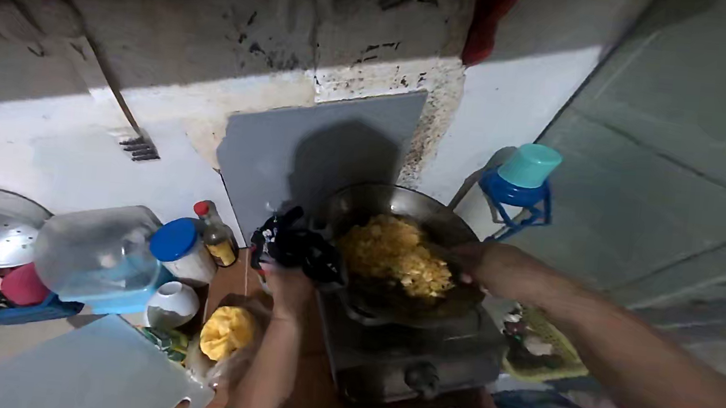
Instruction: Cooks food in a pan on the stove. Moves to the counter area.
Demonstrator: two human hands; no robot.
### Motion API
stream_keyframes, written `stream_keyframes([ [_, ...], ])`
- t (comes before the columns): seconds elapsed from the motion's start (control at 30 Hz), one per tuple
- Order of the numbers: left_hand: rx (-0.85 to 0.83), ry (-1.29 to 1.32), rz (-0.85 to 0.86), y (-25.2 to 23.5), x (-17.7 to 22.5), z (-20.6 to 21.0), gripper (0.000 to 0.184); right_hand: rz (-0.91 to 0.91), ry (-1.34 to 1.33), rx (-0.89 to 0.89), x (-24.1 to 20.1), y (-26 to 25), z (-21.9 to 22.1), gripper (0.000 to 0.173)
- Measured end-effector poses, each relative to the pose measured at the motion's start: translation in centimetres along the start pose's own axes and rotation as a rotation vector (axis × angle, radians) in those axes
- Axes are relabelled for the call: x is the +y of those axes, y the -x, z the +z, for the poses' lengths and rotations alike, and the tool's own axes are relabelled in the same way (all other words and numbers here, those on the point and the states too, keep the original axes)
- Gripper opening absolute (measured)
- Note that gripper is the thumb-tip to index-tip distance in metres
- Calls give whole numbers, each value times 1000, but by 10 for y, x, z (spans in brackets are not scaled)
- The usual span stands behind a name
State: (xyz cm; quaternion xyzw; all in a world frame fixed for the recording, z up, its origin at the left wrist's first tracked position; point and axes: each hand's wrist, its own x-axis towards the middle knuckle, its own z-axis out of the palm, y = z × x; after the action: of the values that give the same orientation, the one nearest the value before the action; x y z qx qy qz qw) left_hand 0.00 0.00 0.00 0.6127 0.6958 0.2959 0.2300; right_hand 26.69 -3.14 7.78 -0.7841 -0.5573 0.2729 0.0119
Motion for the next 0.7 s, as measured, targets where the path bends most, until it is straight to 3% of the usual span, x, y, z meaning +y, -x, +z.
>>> stream_keyframes([
  [0.07, 19, 168, -57, 3, 4, -4, 40, -17, -61, 9, -14, 10, -5, 34],
  [0.13, 56, 307, -114, 7, 7, -5, 42, -74, 85, 111, -8, 11, -11, 31],
  [0.2, 34, 288, -150, 8, 9, -3, 44, -59, 250, 197, 8, 0, -10, 23],
  [0.3, -12, 278, -171, 6, 13, 8, 54, 30, 250, 118, 3, -3, 3, 30],
  [0.4, -10, 321, -106, 6, 11, 25, 47, -26, 148, 7, -21, 11, 12, 42],
  [0.53, 133, 957, -63, 33, -39, 38, 41, -155, 204, 153, -17, 28, 0, 35],
  [0.6, 206, 1269, -272, 53, -55, 38, 23, -129, 178, 193, -6, 36, -14, 34],
  [0.7, 137, 1694, -610, 61, -67, 39, 27, -33, 69, 147, -19, 55, -23, 41],
])
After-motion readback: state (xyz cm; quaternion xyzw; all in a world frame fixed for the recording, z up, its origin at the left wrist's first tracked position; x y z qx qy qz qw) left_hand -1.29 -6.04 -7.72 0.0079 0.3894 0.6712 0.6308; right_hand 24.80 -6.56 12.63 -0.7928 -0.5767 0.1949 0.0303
